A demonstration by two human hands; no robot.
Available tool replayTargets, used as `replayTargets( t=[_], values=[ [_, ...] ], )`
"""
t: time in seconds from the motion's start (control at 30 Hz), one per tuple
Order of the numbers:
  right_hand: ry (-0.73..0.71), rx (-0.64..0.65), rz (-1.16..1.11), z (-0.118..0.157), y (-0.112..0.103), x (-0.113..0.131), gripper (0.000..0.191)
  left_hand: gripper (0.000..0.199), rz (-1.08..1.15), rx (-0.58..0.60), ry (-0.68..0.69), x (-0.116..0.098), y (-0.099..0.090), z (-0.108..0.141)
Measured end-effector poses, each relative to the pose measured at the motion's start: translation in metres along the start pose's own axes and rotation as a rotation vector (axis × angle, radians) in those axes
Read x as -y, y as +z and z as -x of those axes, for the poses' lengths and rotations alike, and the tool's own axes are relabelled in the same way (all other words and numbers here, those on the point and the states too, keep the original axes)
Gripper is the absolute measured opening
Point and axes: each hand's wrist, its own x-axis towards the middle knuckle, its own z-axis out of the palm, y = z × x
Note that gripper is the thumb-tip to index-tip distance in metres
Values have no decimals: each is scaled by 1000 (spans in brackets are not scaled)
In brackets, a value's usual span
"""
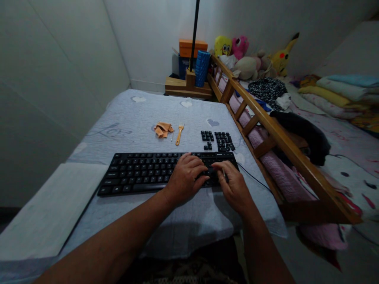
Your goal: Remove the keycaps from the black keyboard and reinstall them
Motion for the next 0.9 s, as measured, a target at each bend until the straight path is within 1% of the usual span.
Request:
replayTargets(
  t=[0.1, 0.43, 0.6, 0.73, 0.8, 0.9],
  values=[
    [-32, 68, 10, 1, 3, -4, 25, 9, -4, 11, 0, -1, 0, 0],
    [-50, 93, 10, -5, 3, -10, 19, 10, 3, 21, 5, 1, 2, 0],
    [-61, 133, 53, -10, -1, -12, 16, 11, 8, 5, -16, 2, 0, -1],
    [-73, 105, 129, -27, -12, -23, 15, 17, -16, -16, -53, 2, -1, -1],
    [-51, 83, 195, -42, -17, -34, 15, 17, -26, -13, -66, 1, -2, -1],
    [-2, 88, 322, -68, -19, -55, 16, 15, -36, -7, -63, 1, -2, -1]
  ],
)
